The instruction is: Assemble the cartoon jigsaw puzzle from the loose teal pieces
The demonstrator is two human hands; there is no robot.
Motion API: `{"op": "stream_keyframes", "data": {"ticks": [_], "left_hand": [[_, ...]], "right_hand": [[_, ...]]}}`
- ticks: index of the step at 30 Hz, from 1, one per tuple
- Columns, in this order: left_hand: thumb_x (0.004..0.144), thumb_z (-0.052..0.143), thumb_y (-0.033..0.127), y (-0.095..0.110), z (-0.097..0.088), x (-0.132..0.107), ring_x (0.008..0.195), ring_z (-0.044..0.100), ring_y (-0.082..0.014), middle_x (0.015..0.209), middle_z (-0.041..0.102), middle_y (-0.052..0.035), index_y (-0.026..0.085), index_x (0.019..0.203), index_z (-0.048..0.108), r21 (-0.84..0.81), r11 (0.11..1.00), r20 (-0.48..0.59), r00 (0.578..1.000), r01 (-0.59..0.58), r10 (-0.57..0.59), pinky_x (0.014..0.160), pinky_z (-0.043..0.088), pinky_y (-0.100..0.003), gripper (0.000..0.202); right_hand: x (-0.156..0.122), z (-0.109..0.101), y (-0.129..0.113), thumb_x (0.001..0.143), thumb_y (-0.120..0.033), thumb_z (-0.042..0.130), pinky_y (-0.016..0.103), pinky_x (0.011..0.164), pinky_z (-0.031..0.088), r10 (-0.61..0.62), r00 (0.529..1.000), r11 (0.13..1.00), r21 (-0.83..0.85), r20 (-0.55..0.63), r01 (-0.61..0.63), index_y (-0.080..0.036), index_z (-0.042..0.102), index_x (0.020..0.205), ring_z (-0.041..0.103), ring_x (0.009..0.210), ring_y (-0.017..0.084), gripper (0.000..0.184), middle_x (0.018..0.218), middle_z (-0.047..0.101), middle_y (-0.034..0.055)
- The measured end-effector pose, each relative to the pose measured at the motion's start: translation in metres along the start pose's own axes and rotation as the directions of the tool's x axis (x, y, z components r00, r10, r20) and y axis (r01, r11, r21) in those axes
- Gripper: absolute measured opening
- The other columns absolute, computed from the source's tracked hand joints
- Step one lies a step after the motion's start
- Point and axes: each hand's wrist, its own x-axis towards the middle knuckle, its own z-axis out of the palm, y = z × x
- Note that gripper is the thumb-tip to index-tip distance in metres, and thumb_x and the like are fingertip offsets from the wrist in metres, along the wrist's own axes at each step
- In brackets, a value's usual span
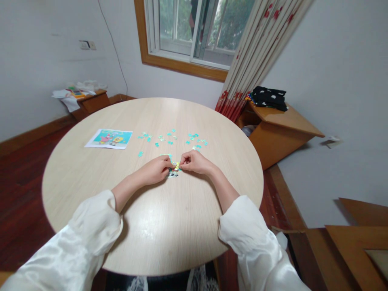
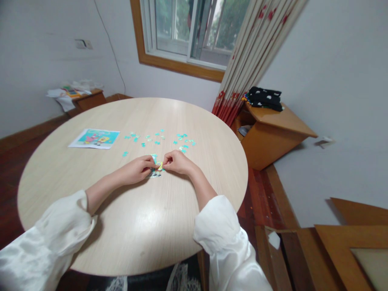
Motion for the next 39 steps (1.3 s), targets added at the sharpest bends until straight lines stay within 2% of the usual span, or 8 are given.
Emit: {"op": "stream_keyframes", "data": {"ticks": [5,10,15,17,21,26,33,39], "left_hand": [[0.080,0.041,0.005,0.000,0.000,0.000,0.076,0.055,-0.0164,0.080,0.055,-0.0049,0.016,0.097,0.072,0.000,1.000,-0.004,1.000,-0.001,0.001,0.071,0.043,-0.027,0.037],[0.080,0.042,0.006,-0.002,0.001,0.000,0.077,0.055,-0.0167,0.081,0.055,-0.0051,0.016,0.099,0.072,-0.003,1.000,-0.009,1.000,-0.010,0.010,0.073,0.043,-0.027,0.037],[0.081,0.041,0.007,-0.004,0.003,0.000,0.078,0.055,-0.0171,0.081,0.055,-0.0053,0.017,0.100,0.072,-0.014,1.000,-0.008,1.000,-0.011,0.011,0.074,0.044,-0.028,0.039],[0.081,0.040,0.007,-0.003,0.004,0.000,0.080,0.055,-0.0179,0.083,0.055,-0.0061,0.017,0.103,0.071,-0.015,1.000,-0.024,1.000,-0.010,0.010,0.076,0.045,-0.030,0.040],[0.082,0.039,0.007,0.002,0.003,-0.001,0.099,0.052,-0.0215,0.104,0.055,-0.0098,0.018,0.112,0.068,0.026,0.998,-0.086,0.995,-0.055,0.057,0.092,0.043,-0.037,0.044],[0.081,0.043,0.010,0.005,0.001,-0.003,0.109,0.045,-0.0254,0.120,0.049,-0.0098,0.022,0.110,0.070,0.120,0.989,-0.006,0.997,-0.081,0.082,0.101,0.037,-0.046,0.042],[0.082,0.039,0.010,0.002,0.003,-0.002,0.107,0.046,-0.0243,0.119,0.050,-0.0122,0.017,0.109,0.069,0.075,0.995,-0.084,0.994,-0.065,0.072,0.099,0.038,-0.044,0.041],[0.081,0.039,0.008,0.001,0.004,-0.001,0.100,0.049,-0.0230,0.108,0.056,-0.0103,0.017,0.099,0.071,0.061,0.993,-0.080,0.991,-0.102,0.106,0.095,0.041,-0.042,0.038]], "right_hand": [[0.001,0.001,0.000,0.065,-0.011,0.060,0.022,0.055,0.031,-0.003,1.000,1.000,-0.020,-0.009,0.003,-0.012,0.060,0.059,0.040,0.054,0.007,0.006,0.054,0.050,-0.0048],[0.000,0.001,0.001,0.064,-0.010,0.060,0.021,0.055,0.031,0.003,0.999,1.000,-0.003,0.053,-0.003,-0.012,0.060,0.060,0.042,0.055,0.007,0.005,0.054,0.051,-0.0044],[0.001,0.001,0.005,0.065,-0.013,0.062,0.022,0.055,0.032,-0.013,1.000,1.000,0.007,0.009,0.013,-0.012,0.060,0.059,0.042,0.055,0.007,0.006,0.054,0.051,-0.0040],[0.002,0.000,0.006,0.066,-0.014,0.061,0.023,0.056,0.034,-0.027,0.999,0.999,0.026,-0.046,0.028,-0.013,0.060,0.060,0.043,0.055,0.008,0.006,0.055,0.052,-0.0034],[0.005,-0.008,0.010,0.068,-0.016,0.060,0.024,0.060,0.037,-0.075,0.950,0.997,0.003,-0.303,0.079,-0.015,0.060,0.061,0.047,0.059,0.010,0.007,0.060,0.057,-0.0014],[0.008,-0.017,0.016,0.069,-0.016,0.059,0.026,0.063,0.038,-0.098,0.884,0.994,-0.092,-0.457,0.063,-0.016,0.060,0.060,0.049,0.062,0.012,0.009,0.061,0.058,0.0000],[0.007,-0.021,0.024,0.070,-0.011,0.058,0.025,0.064,0.038,-0.086,0.866,0.988,-0.152,-0.493,0.012,-0.015,0.061,0.062,0.051,0.062,0.011,0.010,0.064,0.061,0.0006],[0.004,-0.024,0.029,0.074,-0.011,0.059,0.025,0.066,0.040,-0.021,0.927,0.963,-0.255,-0.375,-0.081,-0.013,0.069,0.069,0.054,0.065,0.012,0.011,0.068,0.065,0.0033]]}}
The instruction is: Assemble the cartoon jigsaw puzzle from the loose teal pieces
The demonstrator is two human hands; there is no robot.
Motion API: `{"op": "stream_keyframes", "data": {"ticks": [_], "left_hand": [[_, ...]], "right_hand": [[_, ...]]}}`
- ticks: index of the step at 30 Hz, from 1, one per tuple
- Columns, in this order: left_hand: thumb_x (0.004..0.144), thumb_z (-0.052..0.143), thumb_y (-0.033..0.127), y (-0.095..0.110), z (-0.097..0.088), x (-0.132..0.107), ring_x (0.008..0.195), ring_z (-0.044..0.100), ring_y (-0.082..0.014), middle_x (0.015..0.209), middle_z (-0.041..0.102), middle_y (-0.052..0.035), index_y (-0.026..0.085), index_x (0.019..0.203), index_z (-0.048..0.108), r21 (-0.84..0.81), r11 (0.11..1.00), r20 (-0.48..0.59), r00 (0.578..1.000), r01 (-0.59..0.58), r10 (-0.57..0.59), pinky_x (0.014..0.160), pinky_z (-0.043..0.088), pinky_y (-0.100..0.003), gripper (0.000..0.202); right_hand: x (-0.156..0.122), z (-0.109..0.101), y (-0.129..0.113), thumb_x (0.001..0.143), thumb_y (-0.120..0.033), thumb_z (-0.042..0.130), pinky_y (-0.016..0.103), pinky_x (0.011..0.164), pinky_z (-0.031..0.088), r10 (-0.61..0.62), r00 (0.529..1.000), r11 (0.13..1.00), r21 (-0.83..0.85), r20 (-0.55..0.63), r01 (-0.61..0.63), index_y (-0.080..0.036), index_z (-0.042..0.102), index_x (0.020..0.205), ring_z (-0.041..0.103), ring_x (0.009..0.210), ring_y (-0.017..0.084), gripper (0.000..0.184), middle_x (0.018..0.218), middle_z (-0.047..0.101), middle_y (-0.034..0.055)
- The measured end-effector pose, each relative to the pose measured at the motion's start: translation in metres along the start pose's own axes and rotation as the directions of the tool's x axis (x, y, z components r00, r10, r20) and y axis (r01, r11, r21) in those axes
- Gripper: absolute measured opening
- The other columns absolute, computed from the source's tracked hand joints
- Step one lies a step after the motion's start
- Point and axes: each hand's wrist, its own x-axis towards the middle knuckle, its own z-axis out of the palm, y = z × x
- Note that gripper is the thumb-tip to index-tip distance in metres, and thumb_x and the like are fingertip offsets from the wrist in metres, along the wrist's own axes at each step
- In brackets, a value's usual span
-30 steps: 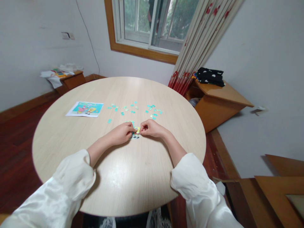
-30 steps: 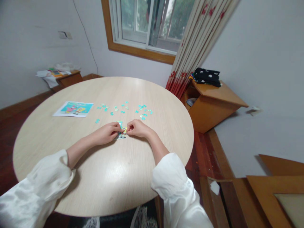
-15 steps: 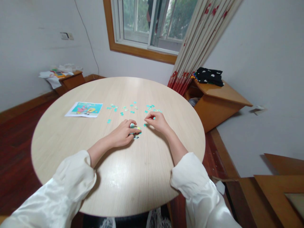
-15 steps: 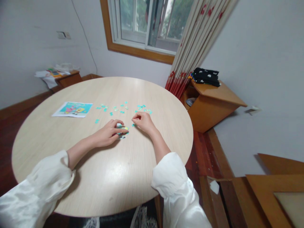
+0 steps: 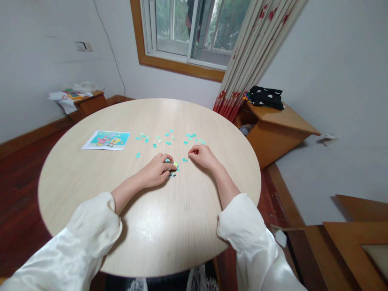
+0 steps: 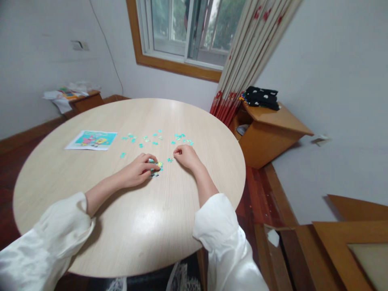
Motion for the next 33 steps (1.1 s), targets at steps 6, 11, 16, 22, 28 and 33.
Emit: {"op": "stream_keyframes", "data": {"ticks": [6,11,16,22,28,33], "left_hand": [[0.081,0.039,0.011,-0.008,0.002,0.002,0.094,0.053,-0.0230,0.097,0.059,-0.0097,0.016,0.089,0.069,0.004,0.994,-0.167,0.981,0.105,-0.103,0.089,0.044,-0.041,0.031],[0.079,0.039,0.013,-0.014,-0.001,0.002,0.090,0.056,-0.0231,0.089,0.058,-0.0088,0.015,0.080,0.065,-0.015,0.959,-0.278,0.920,0.284,-0.276,0.087,0.046,-0.040,0.026],[0.078,0.039,0.013,-0.012,-0.003,0.001,0.087,0.058,-0.0222,0.090,0.059,-0.0086,0.016,0.080,0.063,-0.035,0.946,-0.285,0.904,0.321,-0.318,0.084,0.047,-0.038,0.024],[0.080,0.042,0.016,-0.010,-0.002,0.001,0.086,0.059,-0.0204,0.088,0.059,-0.0066,0.017,0.081,0.063,-0.057,0.963,-0.264,0.926,0.264,-0.270,0.083,0.048,-0.036,0.021],[0.088,0.049,0.033,-0.007,0.007,0.001,0.104,0.058,-0.0239,0.112,0.059,-0.0135,0.014,0.103,0.066,-0.133,0.986,-0.140,0.982,0.105,-0.123,0.095,0.046,-0.040,0.030],[0.089,0.048,0.026,-0.006,0.009,0.000,0.109,0.058,-0.0223,0.117,0.060,-0.0119,0.018,0.098,0.069,-0.150,0.989,-0.051,0.999,0.010,-0.018,0.096,0.045,-0.038,0.025]], "right_hand": [[-0.003,0.002,-0.003,0.072,-0.022,0.072,0.025,0.067,0.041,-0.018,0.992,0.998,-0.054,0.125,0.025,-0.013,0.073,0.082,0.055,0.069,0.012,0.014,0.077,0.067,0.0050],[-0.004,0.002,-0.007,0.075,-0.018,0.070,0.025,0.068,0.042,-0.028,0.988,0.997,-0.072,0.154,0.039,-0.014,0.073,0.081,0.055,0.071,0.012,0.008,0.079,0.066,0.0055],[-0.004,0.000,-0.009,0.072,-0.015,0.072,0.025,0.068,0.041,-0.050,0.981,0.998,-0.039,0.188,0.058,-0.014,0.073,0.079,0.053,0.070,0.012,0.007,0.076,0.065,0.0036],[-0.005,0.002,-0.009,0.072,-0.009,0.068,0.025,0.068,0.040,-0.090,0.971,0.996,0.019,0.221,0.088,-0.013,0.071,0.077,0.052,0.068,0.011,0.007,0.074,0.063,0.0025],[-0.006,-0.001,-0.013,0.075,-0.012,0.066,0.024,0.066,0.041,-0.107,0.948,0.994,0.050,0.301,0.096,-0.012,0.070,0.079,0.052,0.066,0.010,0.006,0.072,0.063,0.0025],[-0.008,-0.003,-0.016,0.076,-0.015,0.065,0.023,0.062,0.041,-0.098,0.909,0.991,0.121,0.406,0.054,-0.011,0.069,0.081,0.052,0.064,0.010,0.008,0.069,0.062,0.0018]]}}
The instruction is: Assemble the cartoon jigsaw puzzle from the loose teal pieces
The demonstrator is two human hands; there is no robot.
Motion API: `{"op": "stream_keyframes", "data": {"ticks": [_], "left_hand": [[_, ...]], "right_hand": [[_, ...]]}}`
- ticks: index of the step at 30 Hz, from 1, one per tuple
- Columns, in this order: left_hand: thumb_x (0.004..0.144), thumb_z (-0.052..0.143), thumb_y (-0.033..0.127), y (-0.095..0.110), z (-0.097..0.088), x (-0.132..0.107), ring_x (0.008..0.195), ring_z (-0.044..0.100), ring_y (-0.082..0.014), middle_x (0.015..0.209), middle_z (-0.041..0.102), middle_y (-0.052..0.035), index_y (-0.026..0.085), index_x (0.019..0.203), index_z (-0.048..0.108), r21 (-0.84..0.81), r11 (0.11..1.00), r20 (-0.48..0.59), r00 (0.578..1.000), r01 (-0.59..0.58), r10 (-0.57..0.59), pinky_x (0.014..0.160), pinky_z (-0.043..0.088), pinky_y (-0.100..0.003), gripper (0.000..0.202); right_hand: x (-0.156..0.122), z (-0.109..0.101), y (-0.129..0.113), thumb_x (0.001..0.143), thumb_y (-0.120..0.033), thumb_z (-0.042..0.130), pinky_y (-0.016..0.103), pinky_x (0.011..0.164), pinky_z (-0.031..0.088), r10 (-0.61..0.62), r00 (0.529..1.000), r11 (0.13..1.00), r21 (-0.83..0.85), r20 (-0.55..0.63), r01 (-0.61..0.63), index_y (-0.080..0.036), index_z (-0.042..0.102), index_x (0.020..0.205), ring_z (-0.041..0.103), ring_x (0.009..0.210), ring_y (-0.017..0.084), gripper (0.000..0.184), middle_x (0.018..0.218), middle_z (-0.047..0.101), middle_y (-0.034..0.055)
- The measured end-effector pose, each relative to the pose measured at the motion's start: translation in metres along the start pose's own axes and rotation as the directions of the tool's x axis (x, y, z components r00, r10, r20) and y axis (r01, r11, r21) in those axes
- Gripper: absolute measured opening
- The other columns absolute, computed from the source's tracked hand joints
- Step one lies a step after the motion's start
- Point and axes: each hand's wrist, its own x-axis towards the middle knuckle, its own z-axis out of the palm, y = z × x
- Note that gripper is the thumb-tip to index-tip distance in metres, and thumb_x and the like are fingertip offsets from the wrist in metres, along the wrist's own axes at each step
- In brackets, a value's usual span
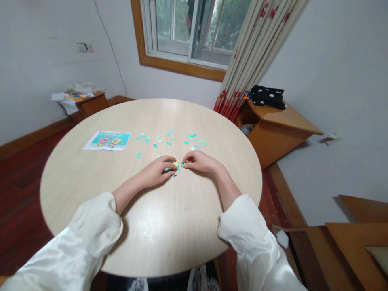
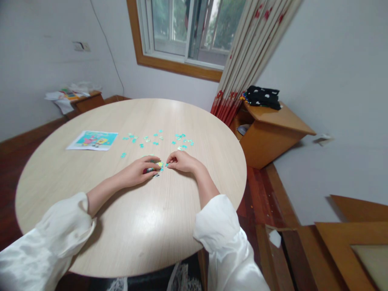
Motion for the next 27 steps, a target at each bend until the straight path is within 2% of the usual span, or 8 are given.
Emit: {"op": "stream_keyframes", "data": {"ticks": [6,16,22,27], "left_hand": [[0.088,0.045,0.021,0.000,-0.002,0.002,0.101,0.062,-0.0214,0.108,0.066,-0.0100,0.018,0.095,0.071,-0.020,1.000,0.036,0.999,-0.012,0.013,0.090,0.048,-0.036,0.027],[0.087,0.046,0.021,0.002,-0.003,0.003,0.100,0.061,-0.0208,0.108,0.066,-0.0091,0.020,0.095,0.070,-0.036,0.999,0.048,0.999,-0.008,0.009,0.089,0.048,-0.036,0.026],[0.089,0.044,0.017,0.000,-0.001,0.002,0.103,0.058,-0.0210,0.111,0.062,-0.0108,0.021,0.113,0.067,-0.029,0.999,0.065,0.997,-0.044,0.046,0.092,0.046,-0.037,0.033],[0.090,0.045,0.018,-0.003,0.003,0.002,0.105,0.056,-0.0218,0.111,0.059,-0.0114,0.023,0.113,0.069,-0.002,0.999,0.083,0.995,-0.051,0.051,0.093,0.045,-0.038,0.033]], "right_hand": [[0.000,0.002,-0.001,0.075,-0.017,0.066,0.022,0.061,0.040,-0.003,0.998,0.996,0.091,0.058,-0.003,-0.012,0.069,0.081,0.050,0.062,0.009,0.009,0.067,0.062,0.0008],[0.001,0.006,-0.006,0.068,-0.014,0.067,0.021,0.057,0.036,0.024,0.999,0.997,0.069,0.023,-0.026,-0.012,0.068,0.075,0.046,0.059,0.008,0.007,0.062,0.057,-0.0021],[0.001,0.007,-0.012,0.067,-0.012,0.066,0.022,0.057,0.035,0.067,0.997,0.995,0.069,0.024,-0.069,-0.011,0.067,0.074,0.045,0.058,0.008,0.007,0.060,0.054,-0.0035],[0.002,0.007,-0.009,0.066,-0.013,0.067,0.023,0.058,0.036,0.076,0.997,0.989,0.122,0.026,-0.079,-0.012,0.066,0.073,0.046,0.057,0.008,0.008,0.059,0.053,-0.0045]]}}
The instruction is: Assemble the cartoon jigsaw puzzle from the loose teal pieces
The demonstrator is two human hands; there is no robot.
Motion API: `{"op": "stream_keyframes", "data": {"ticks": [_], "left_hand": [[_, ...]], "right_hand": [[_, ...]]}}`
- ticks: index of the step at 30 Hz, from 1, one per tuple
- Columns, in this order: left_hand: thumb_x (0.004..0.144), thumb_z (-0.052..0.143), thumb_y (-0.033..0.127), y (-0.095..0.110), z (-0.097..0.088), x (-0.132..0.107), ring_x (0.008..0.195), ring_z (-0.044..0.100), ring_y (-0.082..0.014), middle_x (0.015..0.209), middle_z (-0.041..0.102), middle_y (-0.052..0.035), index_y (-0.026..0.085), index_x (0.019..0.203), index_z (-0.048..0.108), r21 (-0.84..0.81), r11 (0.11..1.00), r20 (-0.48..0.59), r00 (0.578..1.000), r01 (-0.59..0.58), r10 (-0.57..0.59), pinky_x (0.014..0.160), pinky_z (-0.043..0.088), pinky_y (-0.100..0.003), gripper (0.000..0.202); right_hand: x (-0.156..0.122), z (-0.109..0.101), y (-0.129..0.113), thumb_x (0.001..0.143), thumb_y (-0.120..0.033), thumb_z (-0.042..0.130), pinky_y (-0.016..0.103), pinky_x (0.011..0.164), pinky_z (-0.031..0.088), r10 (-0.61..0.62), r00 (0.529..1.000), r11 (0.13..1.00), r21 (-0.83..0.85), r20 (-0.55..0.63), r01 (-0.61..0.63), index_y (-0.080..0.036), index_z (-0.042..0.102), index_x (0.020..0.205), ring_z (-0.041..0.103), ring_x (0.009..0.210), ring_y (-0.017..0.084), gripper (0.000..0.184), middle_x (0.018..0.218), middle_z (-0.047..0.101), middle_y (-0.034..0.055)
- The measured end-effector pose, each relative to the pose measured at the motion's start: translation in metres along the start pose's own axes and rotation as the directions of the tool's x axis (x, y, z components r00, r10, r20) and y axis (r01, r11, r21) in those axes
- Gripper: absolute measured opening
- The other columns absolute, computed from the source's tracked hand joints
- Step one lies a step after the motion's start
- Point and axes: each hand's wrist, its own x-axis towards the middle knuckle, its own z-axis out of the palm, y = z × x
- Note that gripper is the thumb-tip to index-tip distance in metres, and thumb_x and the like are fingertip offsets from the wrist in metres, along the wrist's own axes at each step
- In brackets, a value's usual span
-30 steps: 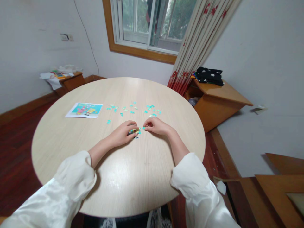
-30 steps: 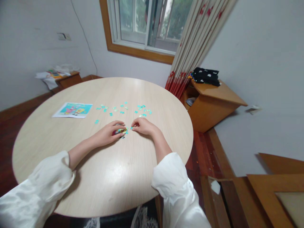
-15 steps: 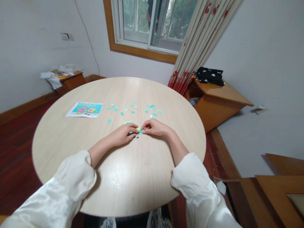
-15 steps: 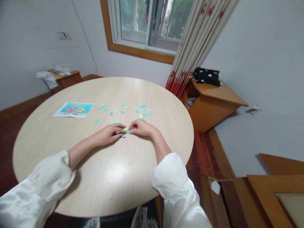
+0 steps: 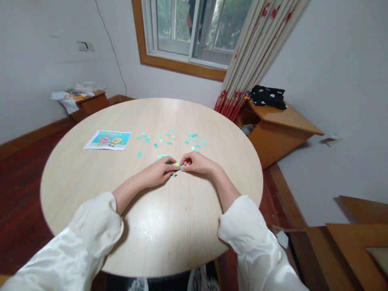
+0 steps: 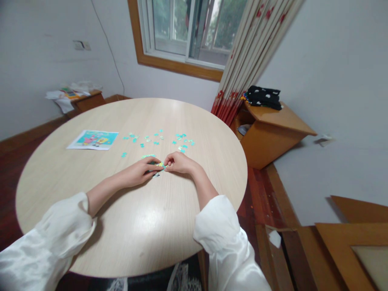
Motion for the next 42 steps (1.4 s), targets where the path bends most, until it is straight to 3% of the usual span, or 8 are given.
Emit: {"op": "stream_keyframes", "data": {"ticks": [5,12,20,24,29,33,36,42], "left_hand": [[0.091,0.045,0.018,-0.001,0.000,0.000,0.105,0.056,-0.0219,0.112,0.058,-0.0119,0.022,0.111,0.069,-0.005,1.000,-0.004,1.000,0.005,-0.005,0.094,0.045,-0.039,0.032],[0.090,0.044,0.017,0.003,-0.001,0.000,0.105,0.056,-0.0220,0.111,0.058,-0.0130,0.018,0.110,0.069,0.012,1.000,0.002,1.000,0.007,-0.007,0.094,0.045,-0.038,0.032],[0.088,0.039,0.012,0.002,0.000,-0.001,0.110,0.055,-0.0203,0.118,0.058,-0.0115,0.018,0.114,0.063,-0.001,1.000,-0.043,0.999,-0.015,0.015,0.097,0.044,-0.038,0.036],[0.085,0.040,0.012,-0.001,-0.004,-0.001,0.108,0.057,-0.0202,0.117,0.059,-0.0120,0.016,0.107,0.065,0.009,0.999,-0.127,0.991,0.032,-0.030,0.094,0.045,-0.036,0.034],[0.080,0.039,0.013,-0.004,-0.019,-0.002,0.081,0.060,-0.0209,0.084,0.062,-0.0087,0.015,0.078,0.064,0.112,0.931,-0.295,0.906,0.348,-0.304,0.077,0.047,-0.034,0.024],[0.078,0.039,0.013,-0.001,-0.026,-0.003,0.075,0.059,-0.0212,0.079,0.062,-0.0078,0.017,0.070,0.061,0.207,0.815,-0.301,0.828,0.541,-0.473,0.069,0.044,-0.032,0.023],[0.078,0.040,0.014,0.005,-0.026,-0.002,0.077,0.061,-0.0220,0.081,0.065,-0.0081,0.018,0.071,0.062,0.258,0.763,-0.266,0.802,0.593,-0.534,0.067,0.042,-0.031,0.023],[0.081,0.040,0.017,0.008,-0.027,-0.002,0.085,0.063,-0.0242,0.091,0.069,-0.0089,0.018,0.083,0.063,0.298,0.695,-0.276,0.756,0.654,-0.593,0.065,0.041,-0.031,0.024]], "right_hand": [[0.002,-0.001,0.007,0.068,-0.018,0.068,0.022,0.057,0.039,-0.016,1.000,0.993,0.121,-0.018,0.018,-0.013,0.063,0.073,0.047,0.058,0.008,0.008,0.060,0.054,-0.0039],[0.003,0.000,0.009,0.069,-0.013,0.062,0.022,0.058,0.038,-0.033,0.999,0.994,0.100,-0.030,0.036,-0.014,0.058,0.071,0.047,0.058,0.008,0.005,0.060,0.052,-0.0045],[0.004,-0.008,0.018,0.071,-0.022,0.057,0.023,0.057,0.037,-0.050,0.951,0.993,0.091,-0.304,0.081,-0.016,0.054,0.072,0.046,0.056,0.009,0.006,0.060,0.051,-0.0041],[0.009,-0.010,0.025,0.070,-0.022,0.053,0.023,0.058,0.037,-0.066,0.911,0.997,0.018,-0.407,0.080,-0.017,0.055,0.071,0.046,0.058,0.010,0.005,0.061,0.051,-0.0037],[0.012,-0.016,0.033,0.070,-0.015,0.048,0.024,0.062,0.037,-0.038,0.798,0.994,-0.107,-0.602,-0.034,-0.016,0.059,0.074,0.048,0.060,0.012,0.013,0.060,0.051,-0.0035],[0.008,-0.024,0.038,0.072,-0.011,0.045,0.026,0.066,0.040,0.015,0.736,0.973,-0.160,-0.677,-0.167,-0.016,0.064,0.079,0.052,0.064,0.014,0.021,0.068,0.060,0.0013],[0.006,-0.028,0.043,0.074,-0.010,0.045,0.028,0.073,0.043,0.036,0.720,0.952,-0.195,-0.693,-0.236,-0.016,0.067,0.082,0.056,0.071,0.016,0.024,0.076,0.065,0.0053],[0.007,-0.029,0.049,0.079,-0.010,0.046,0.032,0.082,0.046,0.056,0.743,0.923,-0.248,-0.667,-0.293,-0.015,0.071,0.085,0.061,0.080,0.018,0.026,0.088,0.069,0.0101]]}}
